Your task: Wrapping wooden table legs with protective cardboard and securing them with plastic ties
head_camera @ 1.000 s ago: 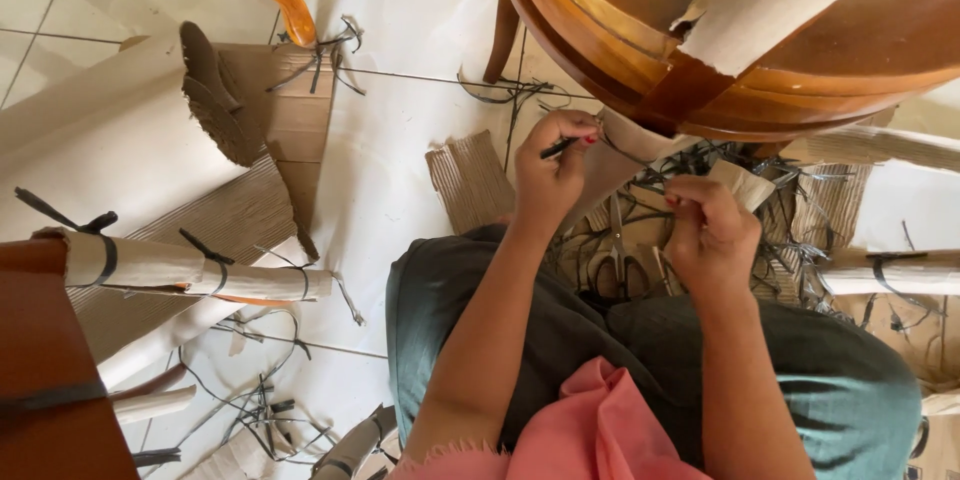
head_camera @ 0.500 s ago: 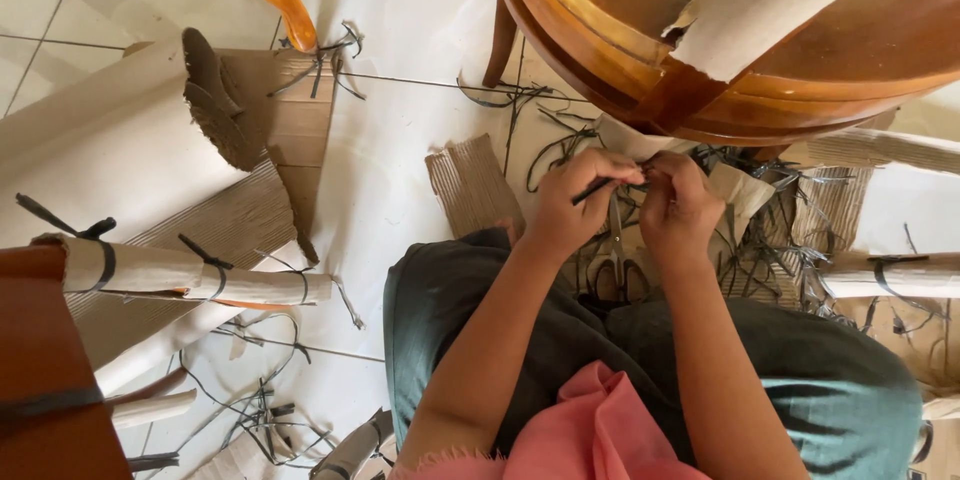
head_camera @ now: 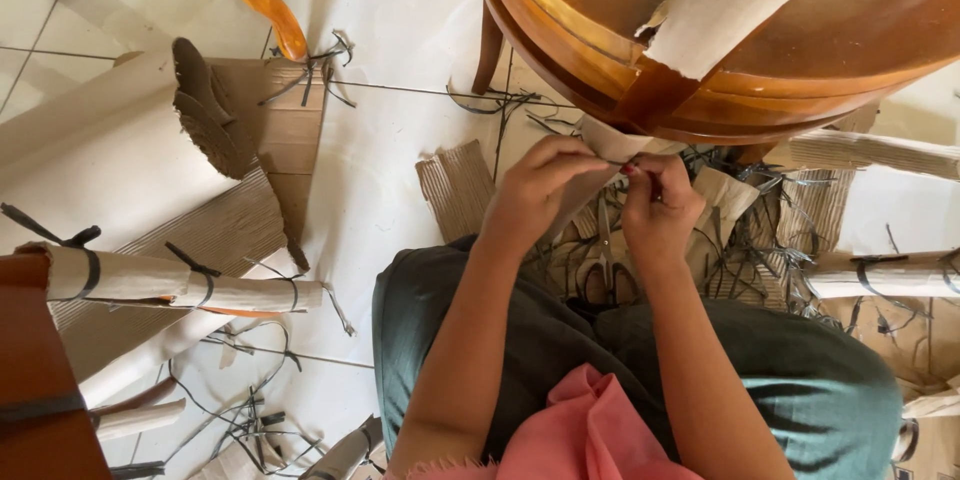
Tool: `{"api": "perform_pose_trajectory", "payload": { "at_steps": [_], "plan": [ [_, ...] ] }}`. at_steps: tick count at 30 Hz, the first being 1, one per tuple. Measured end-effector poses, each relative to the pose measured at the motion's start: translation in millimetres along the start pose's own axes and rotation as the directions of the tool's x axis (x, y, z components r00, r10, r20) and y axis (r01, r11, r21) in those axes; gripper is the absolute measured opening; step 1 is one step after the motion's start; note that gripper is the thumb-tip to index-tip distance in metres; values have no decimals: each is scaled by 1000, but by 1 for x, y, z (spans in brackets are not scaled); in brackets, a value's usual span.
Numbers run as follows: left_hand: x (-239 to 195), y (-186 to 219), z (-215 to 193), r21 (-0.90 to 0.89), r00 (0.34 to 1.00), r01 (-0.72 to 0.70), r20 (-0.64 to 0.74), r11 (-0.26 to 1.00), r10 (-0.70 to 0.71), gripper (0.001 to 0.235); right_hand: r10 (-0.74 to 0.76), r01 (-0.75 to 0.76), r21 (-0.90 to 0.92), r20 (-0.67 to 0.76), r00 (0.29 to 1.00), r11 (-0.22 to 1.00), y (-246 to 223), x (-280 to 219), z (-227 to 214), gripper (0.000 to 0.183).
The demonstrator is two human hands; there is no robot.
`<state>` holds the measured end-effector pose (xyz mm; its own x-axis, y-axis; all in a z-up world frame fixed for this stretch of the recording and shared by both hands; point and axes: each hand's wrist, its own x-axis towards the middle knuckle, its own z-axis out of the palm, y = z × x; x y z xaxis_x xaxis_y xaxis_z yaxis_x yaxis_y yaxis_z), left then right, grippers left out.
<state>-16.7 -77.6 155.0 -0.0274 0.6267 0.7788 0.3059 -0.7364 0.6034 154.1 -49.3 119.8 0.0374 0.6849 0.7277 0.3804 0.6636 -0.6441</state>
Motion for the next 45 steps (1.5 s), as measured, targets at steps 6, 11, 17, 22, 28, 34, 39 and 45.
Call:
{"api": "perform_pose_trajectory", "payload": {
  "at_steps": [6, 11, 17, 22, 28, 34, 39, 45],
  "plan": [
    [0, -8, -17, -30, 994, -9, 106, 1000, 12, 39, 48, -48, 36, 5, 999, 998, -1, -2, 0, 19],
    [6, 0, -4, 38, 990, -125, 64, 991, 123, 29, 61, -61, 49, 0, 998, 997, 4, -3, 0, 18],
    [9, -9, 25, 366, 948, -289, -15, 884, 317, 19, 59, -60, 62, 12, 998, 996, 2, 1, -4, 16],
    [0, -12, 31, 310, 993, -38, -98, 950, 72, 23, 37, -42, 103, 51, 998, 994, 3, 1, -22, 17],
    [5, -6, 27, 263, 994, -69, -68, 962, 90, 13, 18, -53, 227, 154, 988, 972, -43, -7, -55, 9],
    [5, -8, 21, 263, 997, -79, 36, 961, 72, 6, -34, -5, 318, 117, 993, 948, -61, 22, -24, 8],
    [1, -15, 16, 179, 999, -27, 28, 983, 23, 12, -89, 64, 215, 108, 990, 974, -31, 8, -20, 18],
    [1, -16, 12, 99, 999, 37, 27, 994, -40, 12, -151, 138, 108, 124, 981, 985, -46, 12, -19, 11]
  ]
}}
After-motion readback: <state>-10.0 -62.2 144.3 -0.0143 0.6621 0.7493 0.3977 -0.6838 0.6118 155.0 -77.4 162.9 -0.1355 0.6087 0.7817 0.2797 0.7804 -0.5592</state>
